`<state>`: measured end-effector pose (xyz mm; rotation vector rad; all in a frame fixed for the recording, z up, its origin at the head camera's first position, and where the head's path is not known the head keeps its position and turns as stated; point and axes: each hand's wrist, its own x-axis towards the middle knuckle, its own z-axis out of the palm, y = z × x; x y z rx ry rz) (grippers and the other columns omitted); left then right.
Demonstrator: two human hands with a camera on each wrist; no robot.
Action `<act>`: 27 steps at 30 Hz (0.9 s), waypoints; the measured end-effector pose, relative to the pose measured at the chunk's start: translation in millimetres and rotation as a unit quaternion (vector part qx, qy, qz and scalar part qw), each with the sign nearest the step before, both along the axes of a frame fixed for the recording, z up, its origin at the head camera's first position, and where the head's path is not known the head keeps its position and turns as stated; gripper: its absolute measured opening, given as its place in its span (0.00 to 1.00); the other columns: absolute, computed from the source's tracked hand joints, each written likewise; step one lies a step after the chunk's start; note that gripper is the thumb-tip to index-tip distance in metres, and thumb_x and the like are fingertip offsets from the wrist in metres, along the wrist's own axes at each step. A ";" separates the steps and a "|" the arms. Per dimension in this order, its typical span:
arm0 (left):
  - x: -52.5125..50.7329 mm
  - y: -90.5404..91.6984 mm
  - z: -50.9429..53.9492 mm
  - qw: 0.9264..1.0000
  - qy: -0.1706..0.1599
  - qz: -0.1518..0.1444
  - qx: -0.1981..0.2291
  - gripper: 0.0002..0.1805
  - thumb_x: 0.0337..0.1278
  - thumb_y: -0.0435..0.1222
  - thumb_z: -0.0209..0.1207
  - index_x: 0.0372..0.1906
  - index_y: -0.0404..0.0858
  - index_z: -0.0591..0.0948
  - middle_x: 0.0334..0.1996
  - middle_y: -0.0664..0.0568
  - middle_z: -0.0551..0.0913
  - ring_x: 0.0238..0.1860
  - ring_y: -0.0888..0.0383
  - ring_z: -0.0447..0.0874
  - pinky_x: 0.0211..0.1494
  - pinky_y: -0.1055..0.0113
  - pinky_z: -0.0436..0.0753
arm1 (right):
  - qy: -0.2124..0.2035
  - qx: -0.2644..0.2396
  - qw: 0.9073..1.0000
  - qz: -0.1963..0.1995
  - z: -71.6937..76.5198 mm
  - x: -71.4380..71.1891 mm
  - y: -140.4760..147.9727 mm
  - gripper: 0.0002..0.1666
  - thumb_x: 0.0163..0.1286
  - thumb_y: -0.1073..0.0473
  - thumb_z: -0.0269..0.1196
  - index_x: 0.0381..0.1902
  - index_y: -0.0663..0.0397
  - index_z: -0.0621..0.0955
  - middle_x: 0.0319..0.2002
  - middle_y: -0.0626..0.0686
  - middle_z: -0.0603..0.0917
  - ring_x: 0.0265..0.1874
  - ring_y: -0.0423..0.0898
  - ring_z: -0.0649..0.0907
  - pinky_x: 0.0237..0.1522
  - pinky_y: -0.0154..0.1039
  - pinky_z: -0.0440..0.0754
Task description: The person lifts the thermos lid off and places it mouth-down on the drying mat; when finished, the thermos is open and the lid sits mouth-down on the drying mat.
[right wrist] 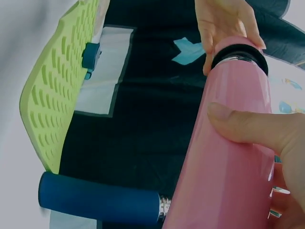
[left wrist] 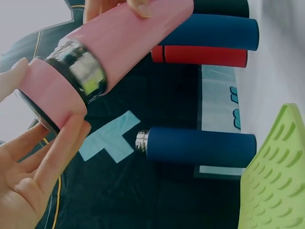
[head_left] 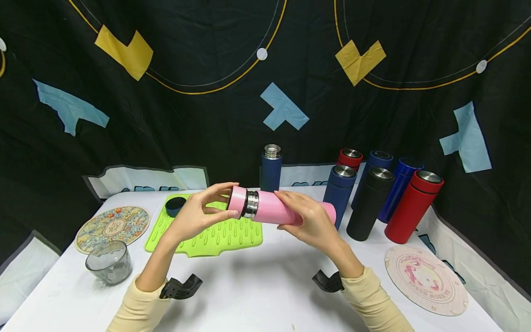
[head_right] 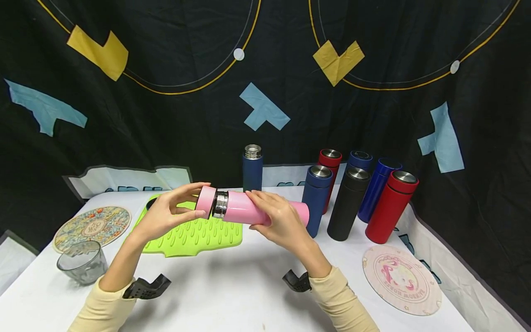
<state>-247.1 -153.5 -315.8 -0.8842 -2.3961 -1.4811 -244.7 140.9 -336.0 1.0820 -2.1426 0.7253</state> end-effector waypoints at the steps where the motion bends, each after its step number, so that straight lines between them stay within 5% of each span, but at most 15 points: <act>1: -0.1 -1.6 0.7 1.000 -0.003 0.007 0.001 0.35 0.50 0.39 0.71 0.65 0.47 0.73 0.57 0.49 0.77 0.52 0.50 0.79 0.50 0.57 0.83 | 0.001 0.001 1.000 -0.005 0.1 -0.3 0.5 0.48 0.41 0.63 0.81 0.63 0.57 0.75 0.59 0.56 0.79 0.59 0.53 0.77 0.58 0.50 0.76; 14: -10.6 -22.3 -1.3 0.997 0.004 0.077 -0.020 0.37 0.47 0.42 0.73 0.64 0.44 0.73 0.53 0.46 0.78 0.52 0.45 0.80 0.50 0.54 0.83 | -0.079 -0.055 0.995 -0.035 -7.1 -11.8 5.9 0.49 0.42 0.60 0.81 0.64 0.58 0.75 0.55 0.57 0.81 0.51 0.53 0.82 0.46 0.43 0.84; 27: -56.9 -44.5 -27.1 0.983 0.006 0.151 -0.108 0.37 0.46 0.41 0.73 0.64 0.37 0.72 0.54 0.39 0.79 0.53 0.40 0.79 0.48 0.45 0.79 | -0.167 -0.142 0.975 -0.025 -19.4 -36.8 6.0 0.44 0.44 0.56 0.81 0.60 0.54 0.76 0.52 0.53 0.83 0.46 0.50 0.83 0.46 0.48 0.84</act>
